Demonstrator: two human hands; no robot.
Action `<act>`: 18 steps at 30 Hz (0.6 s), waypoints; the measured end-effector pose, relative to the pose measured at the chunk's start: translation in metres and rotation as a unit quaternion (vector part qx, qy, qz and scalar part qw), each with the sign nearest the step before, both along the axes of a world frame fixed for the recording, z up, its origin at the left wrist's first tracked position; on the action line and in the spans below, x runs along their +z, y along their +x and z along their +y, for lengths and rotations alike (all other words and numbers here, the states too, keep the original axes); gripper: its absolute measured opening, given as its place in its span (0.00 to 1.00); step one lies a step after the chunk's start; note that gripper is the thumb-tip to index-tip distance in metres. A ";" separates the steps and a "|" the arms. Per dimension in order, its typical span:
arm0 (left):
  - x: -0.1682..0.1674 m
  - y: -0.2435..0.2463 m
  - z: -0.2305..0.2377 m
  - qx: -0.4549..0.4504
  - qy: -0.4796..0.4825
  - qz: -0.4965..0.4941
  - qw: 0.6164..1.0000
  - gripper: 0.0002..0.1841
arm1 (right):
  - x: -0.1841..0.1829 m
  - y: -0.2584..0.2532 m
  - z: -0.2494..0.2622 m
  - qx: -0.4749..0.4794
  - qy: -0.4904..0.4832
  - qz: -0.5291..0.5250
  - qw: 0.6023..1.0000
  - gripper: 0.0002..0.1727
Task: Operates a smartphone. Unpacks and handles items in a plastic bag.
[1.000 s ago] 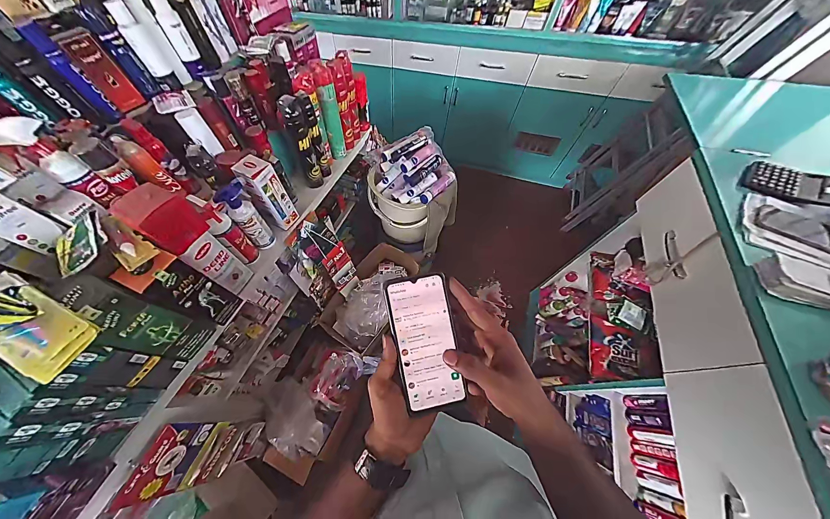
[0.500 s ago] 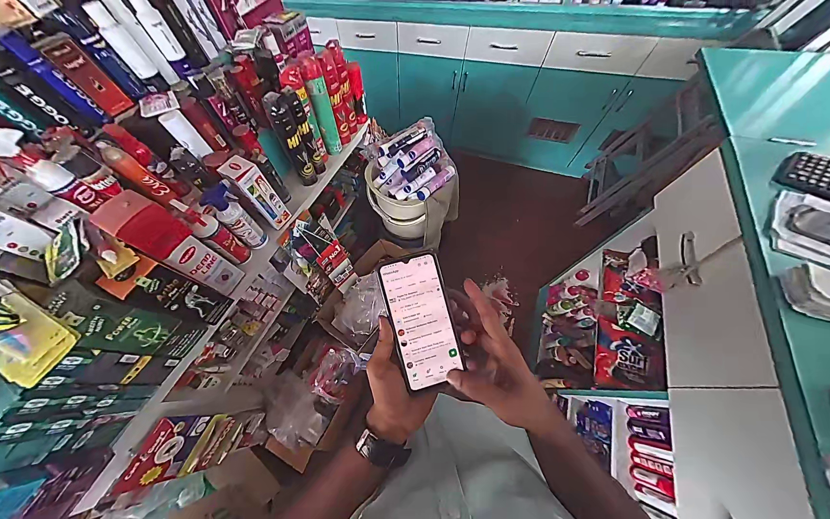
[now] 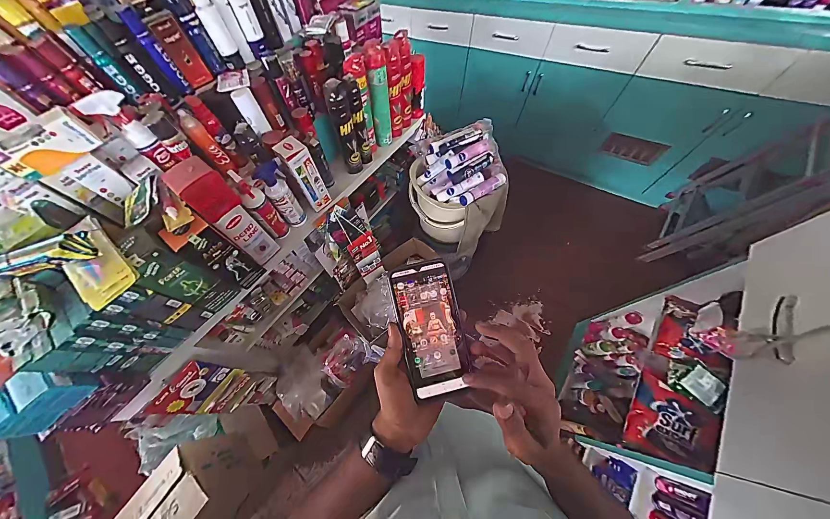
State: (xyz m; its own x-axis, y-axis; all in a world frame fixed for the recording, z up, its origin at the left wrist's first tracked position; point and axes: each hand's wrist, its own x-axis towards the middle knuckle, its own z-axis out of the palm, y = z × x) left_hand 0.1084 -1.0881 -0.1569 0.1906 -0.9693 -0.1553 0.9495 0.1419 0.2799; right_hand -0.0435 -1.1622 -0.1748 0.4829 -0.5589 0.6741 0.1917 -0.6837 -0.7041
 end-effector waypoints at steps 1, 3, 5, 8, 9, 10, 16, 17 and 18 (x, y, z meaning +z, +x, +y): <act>-0.003 0.000 0.000 0.008 -0.007 0.002 1.000 0.36 | -0.002 -0.001 -0.003 0.005 -0.027 0.010 1.000 0.23; -0.009 -0.001 0.003 0.025 -0.025 -0.002 0.999 0.36 | -0.008 -0.001 -0.007 0.022 -0.082 0.022 0.996 0.26; -0.012 -0.002 0.006 0.044 -0.021 0.000 0.999 0.34 | -0.015 0.001 -0.010 0.030 -0.120 0.034 0.992 0.28; -0.013 -0.005 0.011 0.073 0.003 0.001 0.997 0.34 | -0.017 0.010 -0.019 -0.004 -0.133 0.108 0.985 0.30; -0.015 -0.006 0.015 0.077 0.008 0.005 0.997 0.34 | -0.015 0.013 -0.022 -0.022 -0.136 0.140 0.981 0.33; -0.017 -0.007 0.018 0.084 0.011 0.011 0.996 0.34 | -0.014 0.017 -0.026 -0.036 -0.141 0.158 0.977 0.35; -0.027 -0.008 0.036 0.139 0.025 0.015 0.990 0.34 | -0.010 0.045 -0.032 -0.015 -0.126 0.142 0.982 0.29; -0.028 -0.007 0.038 0.145 0.022 0.016 0.989 0.34 | -0.010 0.051 -0.029 -0.008 -0.113 0.138 0.984 0.25; -0.029 -0.005 0.041 0.152 0.018 0.019 0.988 0.34 | -0.008 0.058 -0.026 -0.004 -0.101 0.133 0.986 0.20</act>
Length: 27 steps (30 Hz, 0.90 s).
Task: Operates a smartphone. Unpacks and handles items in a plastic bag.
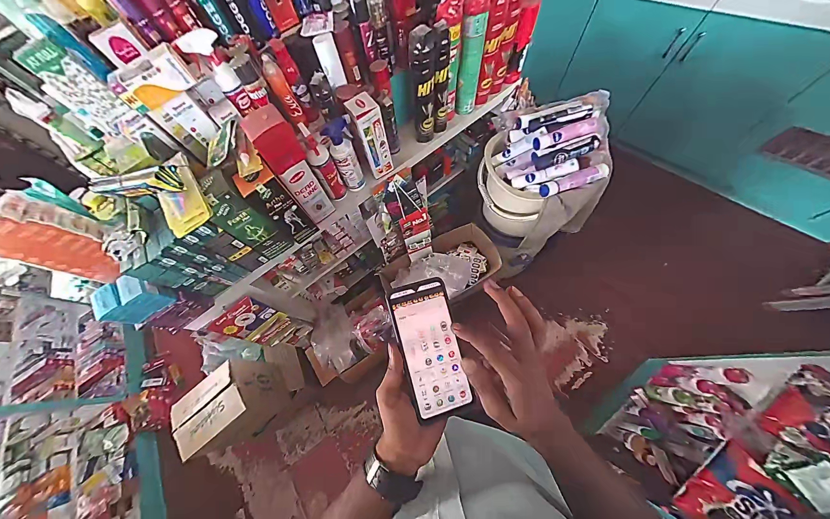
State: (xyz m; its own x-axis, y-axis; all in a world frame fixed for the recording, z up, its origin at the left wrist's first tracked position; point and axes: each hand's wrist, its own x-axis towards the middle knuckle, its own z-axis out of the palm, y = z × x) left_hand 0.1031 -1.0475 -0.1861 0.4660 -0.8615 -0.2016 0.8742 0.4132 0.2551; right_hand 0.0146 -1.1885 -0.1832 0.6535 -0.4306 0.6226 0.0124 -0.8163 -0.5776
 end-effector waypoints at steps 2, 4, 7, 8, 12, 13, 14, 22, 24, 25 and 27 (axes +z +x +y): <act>0.001 0.004 0.003 0.015 0.001 -0.001 1.000 0.33 | 0.003 0.015 0.005 -0.007 0.005 -0.001 1.000 0.15; 0.002 0.009 0.008 0.027 0.008 0.002 1.000 0.33 | 0.008 0.027 0.010 0.001 0.003 0.018 1.000 0.19; 0.003 0.018 0.019 0.045 -0.002 0.000 0.999 0.33 | 0.012 0.046 0.017 0.020 -0.016 0.056 0.998 0.26; 0.004 0.022 0.023 0.051 -0.004 -0.002 0.999 0.33 | 0.013 0.052 0.020 0.025 -0.021 0.062 0.998 0.26; 0.008 0.040 0.036 0.063 -0.012 -0.016 0.998 0.32 | 0.021 0.074 0.033 0.033 -0.033 0.079 0.996 0.27; 0.009 0.044 0.039 0.062 -0.015 -0.019 0.998 0.32 | 0.023 0.078 0.035 0.037 -0.032 0.078 0.996 0.27; 0.010 0.047 0.042 0.059 -0.019 -0.020 0.998 0.32 | 0.024 0.081 0.037 0.042 -0.028 0.068 0.996 0.27; 0.016 0.083 0.069 0.078 -0.036 -0.031 0.996 0.34 | 0.025 0.096 0.065 0.070 0.003 -0.043 0.997 0.19; 0.019 0.088 0.075 0.100 -0.025 -0.022 0.994 0.34 | 0.017 0.093 0.075 0.088 -0.005 -0.058 0.994 0.17; 0.021 0.091 0.078 0.111 -0.013 -0.012 0.994 0.34 | 0.011 0.091 0.079 0.100 -0.009 -0.066 0.993 0.17; 0.023 0.097 0.084 0.119 -0.004 -0.009 0.993 0.35 | 0.003 0.090 0.085 0.108 -0.018 -0.070 0.992 0.18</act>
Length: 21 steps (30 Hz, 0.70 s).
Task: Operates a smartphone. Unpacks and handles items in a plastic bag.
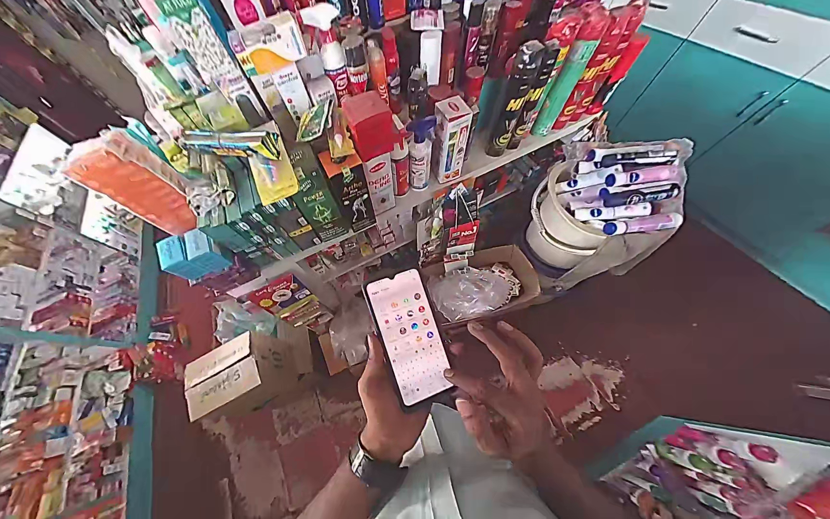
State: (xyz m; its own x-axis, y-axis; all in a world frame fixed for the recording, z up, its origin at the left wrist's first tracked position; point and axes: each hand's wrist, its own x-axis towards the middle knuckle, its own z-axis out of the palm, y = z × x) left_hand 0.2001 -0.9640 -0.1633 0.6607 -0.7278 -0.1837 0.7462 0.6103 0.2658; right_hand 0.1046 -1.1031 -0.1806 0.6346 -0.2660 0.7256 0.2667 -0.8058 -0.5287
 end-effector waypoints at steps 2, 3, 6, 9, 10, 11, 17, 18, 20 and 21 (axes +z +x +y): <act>0.000 0.006 0.003 0.005 -0.009 -0.005 1.000 0.36 | -0.002 0.003 0.003 -0.012 -0.008 -0.006 1.000 0.15; 0.000 0.008 0.004 0.005 -0.016 -0.011 1.000 0.37 | 0.000 0.005 0.004 -0.023 -0.014 -0.009 1.000 0.14; 0.001 0.012 0.006 -0.011 -0.059 -0.022 0.998 0.35 | 0.005 0.012 0.005 -0.048 -0.025 -0.010 0.998 0.14; 0.000 0.013 0.007 -0.013 -0.048 -0.004 0.999 0.36 | 0.007 0.016 0.005 -0.048 -0.034 0.006 0.998 0.16; 0.000 0.013 0.007 -0.011 -0.040 0.000 0.999 0.36 | 0.006 0.017 0.005 -0.046 -0.036 0.009 0.998 0.16; 0.001 0.013 0.007 -0.011 -0.043 -0.002 0.999 0.36 | 0.005 0.017 0.006 -0.043 -0.036 0.012 0.998 0.16; 0.000 0.011 0.010 -0.017 -0.046 -0.014 0.999 0.37 | 0.008 0.011 0.010 -0.009 -0.048 0.003 0.999 0.16; 0.000 0.011 0.009 -0.018 -0.045 -0.018 0.999 0.37 | 0.008 0.011 0.011 -0.002 -0.050 0.002 0.999 0.16; 0.003 0.010 0.007 -0.018 -0.054 -0.027 0.998 0.34 | 0.006 0.011 0.013 0.011 -0.052 0.005 0.999 0.16; 0.006 0.009 0.006 -0.011 -0.044 -0.028 0.999 0.33 | 0.007 0.012 0.013 0.019 -0.052 0.009 0.998 0.17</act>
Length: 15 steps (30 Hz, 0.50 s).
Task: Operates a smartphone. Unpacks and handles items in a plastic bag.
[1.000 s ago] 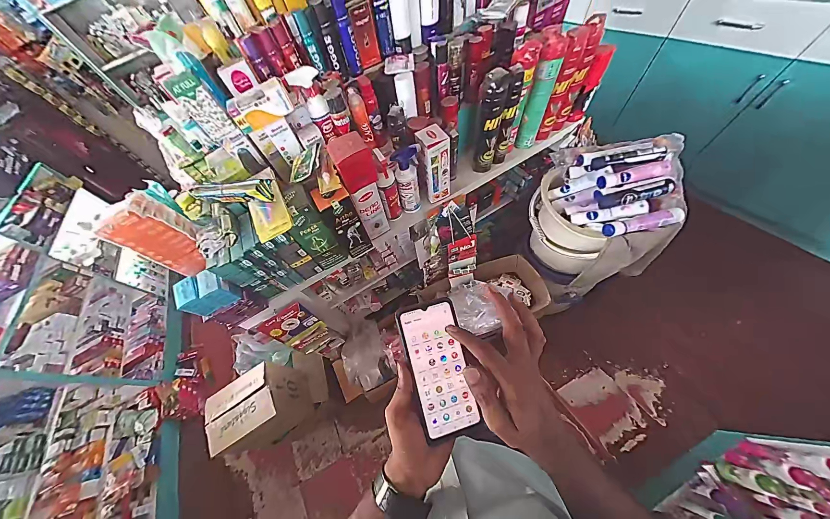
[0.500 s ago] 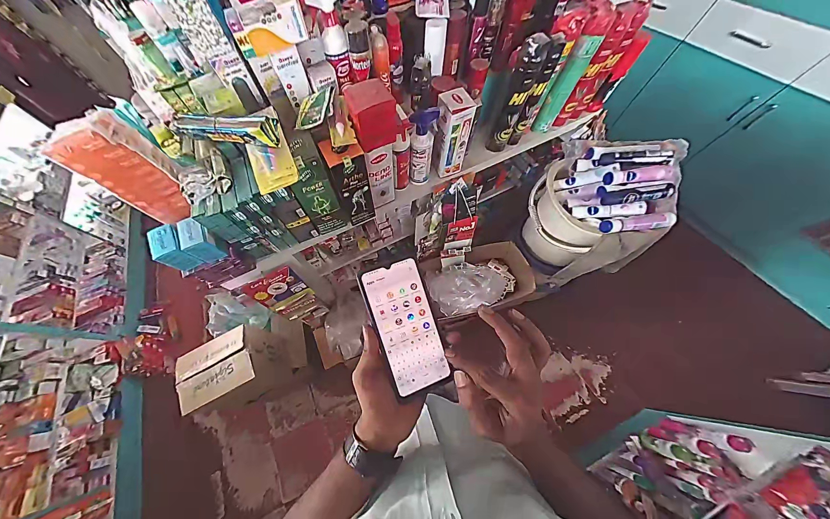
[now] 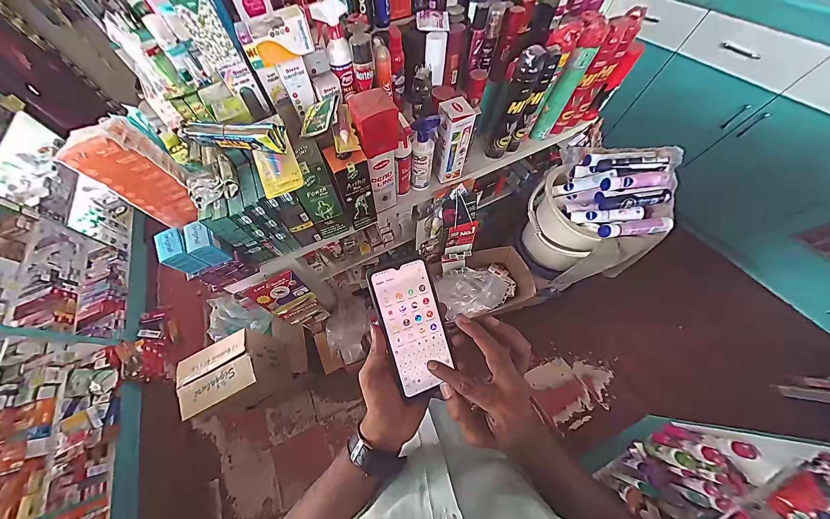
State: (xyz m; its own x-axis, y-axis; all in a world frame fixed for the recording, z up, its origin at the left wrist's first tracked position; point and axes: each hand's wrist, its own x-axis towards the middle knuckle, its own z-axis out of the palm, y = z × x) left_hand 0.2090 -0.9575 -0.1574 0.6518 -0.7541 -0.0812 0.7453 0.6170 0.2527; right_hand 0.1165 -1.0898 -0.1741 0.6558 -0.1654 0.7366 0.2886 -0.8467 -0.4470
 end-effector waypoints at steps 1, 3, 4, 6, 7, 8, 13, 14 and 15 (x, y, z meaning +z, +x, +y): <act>0.001 -0.002 0.000 0.008 0.008 0.001 1.000 0.33 | 0.001 0.001 0.000 0.005 -0.001 0.002 1.000 0.17; 0.001 -0.003 0.002 0.015 0.009 0.003 1.000 0.33 | 0.004 0.004 -0.001 0.004 -0.008 0.001 1.000 0.17; -0.001 -0.005 0.003 0.014 0.003 0.007 1.000 0.33 | 0.006 0.005 -0.002 -0.002 -0.010 0.003 1.000 0.18; -0.004 -0.009 0.004 0.011 -0.008 0.016 1.000 0.32 | 0.014 0.009 -0.003 -0.023 -0.010 0.024 0.999 0.20; -0.005 -0.010 0.003 0.011 -0.014 0.017 1.000 0.32 | 0.019 0.012 -0.004 -0.031 -0.011 0.040 0.999 0.21; -0.005 -0.010 0.003 0.011 -0.021 0.014 1.000 0.32 | 0.024 0.017 -0.005 -0.039 -0.013 0.054 0.998 0.22; -0.003 -0.015 0.003 0.020 -0.038 0.000 0.999 0.32 | 0.039 0.030 -0.003 -0.053 -0.032 0.072 0.995 0.26; -0.003 -0.015 0.004 0.020 -0.039 -0.001 0.999 0.32 | 0.040 0.031 -0.001 -0.058 -0.034 0.078 0.995 0.26; -0.003 -0.016 0.005 0.022 -0.037 0.001 0.999 0.32 | 0.041 0.032 0.000 -0.064 -0.037 0.087 0.993 0.26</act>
State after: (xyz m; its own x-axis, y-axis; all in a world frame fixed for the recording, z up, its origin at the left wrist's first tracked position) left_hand 0.1930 -0.9530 -0.1601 0.6838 -0.7292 -0.0267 0.7179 0.6657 0.2035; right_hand 0.1490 -1.0900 -0.1329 0.7515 -0.2044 0.6273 0.1004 -0.9043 -0.4150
